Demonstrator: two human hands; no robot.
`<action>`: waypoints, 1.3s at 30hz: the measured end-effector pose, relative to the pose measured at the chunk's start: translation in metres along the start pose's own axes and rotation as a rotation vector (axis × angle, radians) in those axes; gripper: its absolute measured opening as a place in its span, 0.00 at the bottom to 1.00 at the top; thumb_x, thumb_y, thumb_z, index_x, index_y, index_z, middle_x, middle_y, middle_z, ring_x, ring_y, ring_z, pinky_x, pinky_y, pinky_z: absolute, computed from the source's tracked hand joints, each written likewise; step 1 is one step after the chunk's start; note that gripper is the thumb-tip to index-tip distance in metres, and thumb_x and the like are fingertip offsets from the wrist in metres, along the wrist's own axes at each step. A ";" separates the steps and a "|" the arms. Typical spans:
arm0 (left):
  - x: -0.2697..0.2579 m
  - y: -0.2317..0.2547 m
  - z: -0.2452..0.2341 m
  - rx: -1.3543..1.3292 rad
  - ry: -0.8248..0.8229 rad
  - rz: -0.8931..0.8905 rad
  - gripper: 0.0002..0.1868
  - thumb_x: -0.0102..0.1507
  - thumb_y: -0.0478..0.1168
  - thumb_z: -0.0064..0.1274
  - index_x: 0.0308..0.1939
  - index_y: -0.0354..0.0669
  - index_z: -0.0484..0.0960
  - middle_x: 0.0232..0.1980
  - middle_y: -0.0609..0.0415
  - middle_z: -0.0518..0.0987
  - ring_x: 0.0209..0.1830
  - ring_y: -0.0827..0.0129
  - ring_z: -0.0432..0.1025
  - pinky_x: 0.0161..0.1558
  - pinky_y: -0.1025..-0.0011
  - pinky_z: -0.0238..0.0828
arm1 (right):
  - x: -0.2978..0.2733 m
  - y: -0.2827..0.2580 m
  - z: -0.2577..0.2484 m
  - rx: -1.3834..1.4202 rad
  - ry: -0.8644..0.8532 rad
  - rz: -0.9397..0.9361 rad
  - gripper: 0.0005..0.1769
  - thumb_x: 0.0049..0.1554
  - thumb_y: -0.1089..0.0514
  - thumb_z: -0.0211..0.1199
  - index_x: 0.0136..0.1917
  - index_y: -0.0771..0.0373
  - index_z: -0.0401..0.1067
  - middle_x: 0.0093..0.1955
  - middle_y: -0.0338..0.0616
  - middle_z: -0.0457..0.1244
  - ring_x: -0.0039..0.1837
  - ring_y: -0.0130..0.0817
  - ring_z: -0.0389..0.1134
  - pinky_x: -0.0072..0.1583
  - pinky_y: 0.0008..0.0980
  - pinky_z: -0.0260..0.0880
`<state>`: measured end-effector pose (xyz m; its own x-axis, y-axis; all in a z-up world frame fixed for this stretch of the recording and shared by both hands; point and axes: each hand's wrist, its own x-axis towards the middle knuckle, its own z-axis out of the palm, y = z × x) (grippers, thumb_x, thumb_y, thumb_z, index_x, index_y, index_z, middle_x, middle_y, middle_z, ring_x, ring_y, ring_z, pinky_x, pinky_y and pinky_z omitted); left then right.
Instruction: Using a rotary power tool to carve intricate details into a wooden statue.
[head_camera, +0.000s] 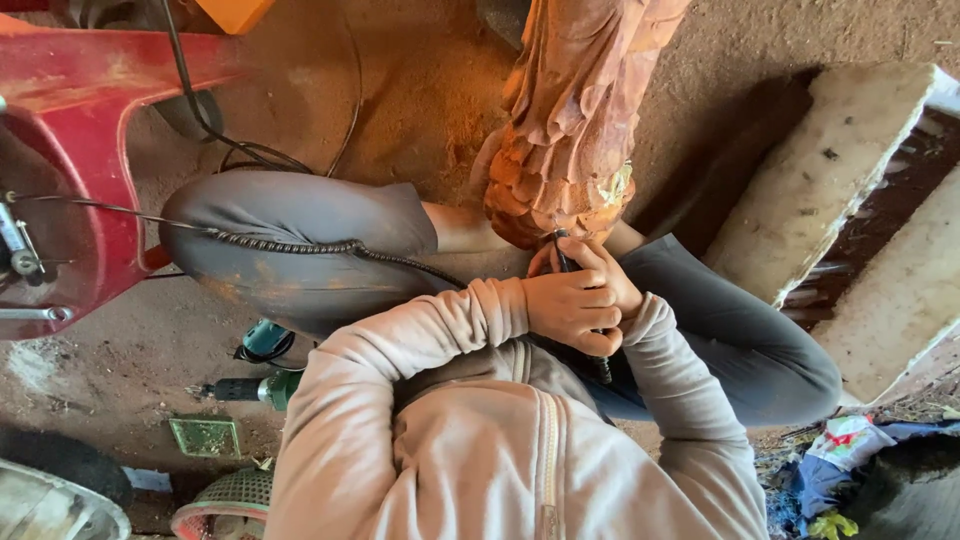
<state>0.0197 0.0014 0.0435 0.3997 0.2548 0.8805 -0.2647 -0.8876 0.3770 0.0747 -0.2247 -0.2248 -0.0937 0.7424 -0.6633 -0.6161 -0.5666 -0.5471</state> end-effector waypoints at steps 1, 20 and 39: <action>0.013 -0.006 -0.006 -0.054 -0.050 0.037 0.14 0.74 0.36 0.24 0.34 0.53 0.58 0.28 0.62 0.57 0.24 0.76 0.51 0.32 0.75 0.60 | -0.002 -0.003 0.002 -0.084 0.029 0.007 0.26 0.64 0.54 0.38 0.70 0.67 0.60 0.60 0.49 0.65 0.64 0.38 0.64 0.75 0.33 0.59; -0.020 -0.010 -0.017 -0.408 -0.150 0.124 0.15 0.75 0.36 0.31 0.36 0.51 0.70 0.31 0.57 0.62 0.30 0.64 0.59 0.39 0.66 0.66 | -0.036 -0.143 0.118 0.086 0.024 -0.145 0.14 0.65 0.55 0.42 0.54 0.67 0.61 0.52 0.53 0.65 0.56 0.42 0.63 0.64 0.34 0.62; -0.040 0.005 -0.076 0.035 -0.530 -0.184 0.10 0.61 0.25 0.50 0.35 0.47 0.76 0.49 0.51 0.76 0.57 0.53 0.74 0.60 0.49 0.75 | -0.038 -0.209 0.192 -0.065 0.305 -0.248 0.23 0.70 0.52 0.52 0.38 0.66 0.74 0.34 0.42 0.62 0.38 0.29 0.65 0.36 0.27 0.66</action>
<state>-0.0644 0.0162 0.0316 0.8254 0.1871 0.5327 -0.1230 -0.8612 0.4931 0.0574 -0.0656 0.0127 0.2944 0.7251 -0.6226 -0.5390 -0.4119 -0.7347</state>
